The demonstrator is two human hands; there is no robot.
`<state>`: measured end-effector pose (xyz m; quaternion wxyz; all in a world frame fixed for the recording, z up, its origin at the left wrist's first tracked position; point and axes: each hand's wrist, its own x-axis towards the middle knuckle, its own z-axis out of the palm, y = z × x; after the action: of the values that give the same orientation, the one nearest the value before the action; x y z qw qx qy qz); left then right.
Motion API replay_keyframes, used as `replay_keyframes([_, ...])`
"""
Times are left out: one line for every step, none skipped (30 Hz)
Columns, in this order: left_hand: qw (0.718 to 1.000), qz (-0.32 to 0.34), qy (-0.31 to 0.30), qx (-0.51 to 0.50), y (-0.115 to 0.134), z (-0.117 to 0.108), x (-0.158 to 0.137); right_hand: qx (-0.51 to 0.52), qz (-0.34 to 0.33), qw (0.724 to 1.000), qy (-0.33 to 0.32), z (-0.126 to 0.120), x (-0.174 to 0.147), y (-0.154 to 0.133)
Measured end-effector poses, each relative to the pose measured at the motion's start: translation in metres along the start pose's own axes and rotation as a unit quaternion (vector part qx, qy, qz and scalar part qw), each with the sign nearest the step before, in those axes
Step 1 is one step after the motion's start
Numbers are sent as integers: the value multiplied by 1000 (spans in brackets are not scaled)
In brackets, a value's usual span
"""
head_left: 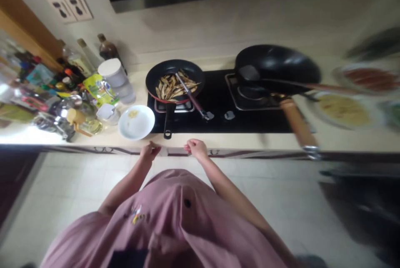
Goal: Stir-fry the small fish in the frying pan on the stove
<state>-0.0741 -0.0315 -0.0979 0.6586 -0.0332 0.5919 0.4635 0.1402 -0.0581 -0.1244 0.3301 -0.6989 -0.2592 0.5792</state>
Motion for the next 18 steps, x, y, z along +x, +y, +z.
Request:
replay_keyframes([1000,4,20,2,-2,-1,3,8,-8,1000,-4,-2,-1,1])
replay_keyframes([999,6,37,6,-4,-1,4,16,-14,1000,-9,-4,-3,0])
replay_keyframes([999,8,51,10,-5,-1,4,23,-20,999,-14,-6,-5,0])
replay_keyframes([998,8,60,12,-6,-2,3,29,-23,999,-19,-7,-6,-1])
replay_keyframes([998,8,68,13,-6,-2,1,34,-24,999,-24,-8,-8,-2])
replay_keyframes([997,9,74,12,-6,-2,-1,38,-24,999,-28,-8,-9,-3])
replay_keyframes([997,10,78,11,-6,-2,-2,41,-23,998,-32,-8,-10,-4])
replay_keyframes([997,12,81,9,-6,-1,-3,43,-22,998,-37,-8,-11,-4])
replay_keyframes([997,12,82,8,-6,-1,-5,46,-19,998,-42,-8,-13,-5])
replay_keyframes([997,12,82,7,-7,-1,-6,48,-17,998,-47,-8,-14,-5])
replay_keyframes([997,11,81,6,-7,-2,-7,52,-14,997,-53,-10,-15,-7])
replay_keyframes([997,9,80,4,-8,-2,-10,55,-10,997,-60,-12,-17,-8])
replay_keyframes([997,4,77,2,-8,-4,-14,61,-7,996,-69,-16,-18,-11])
replay_keyframes([998,-4,69,0,-9,-5,-18,68,-4,995,-75,-21,-19,-16])
replay_keyframes([998,-17,61,-3,-9,-7,-25,77,-5,994,-75,-28,-19,-22])
replay_keyframes([998,-37,42,-3,-10,-8,-32,88,-9,994,-67,-36,-18,-29])
replay_keyframes([998,-63,13,0,-9,-9,-41,101,-18,994,-50,-45,-16,-38])
replay_keyframes([996,-88,-26,7,-8,-8,-50,113,-32,993,-24,-54,-13,-49])
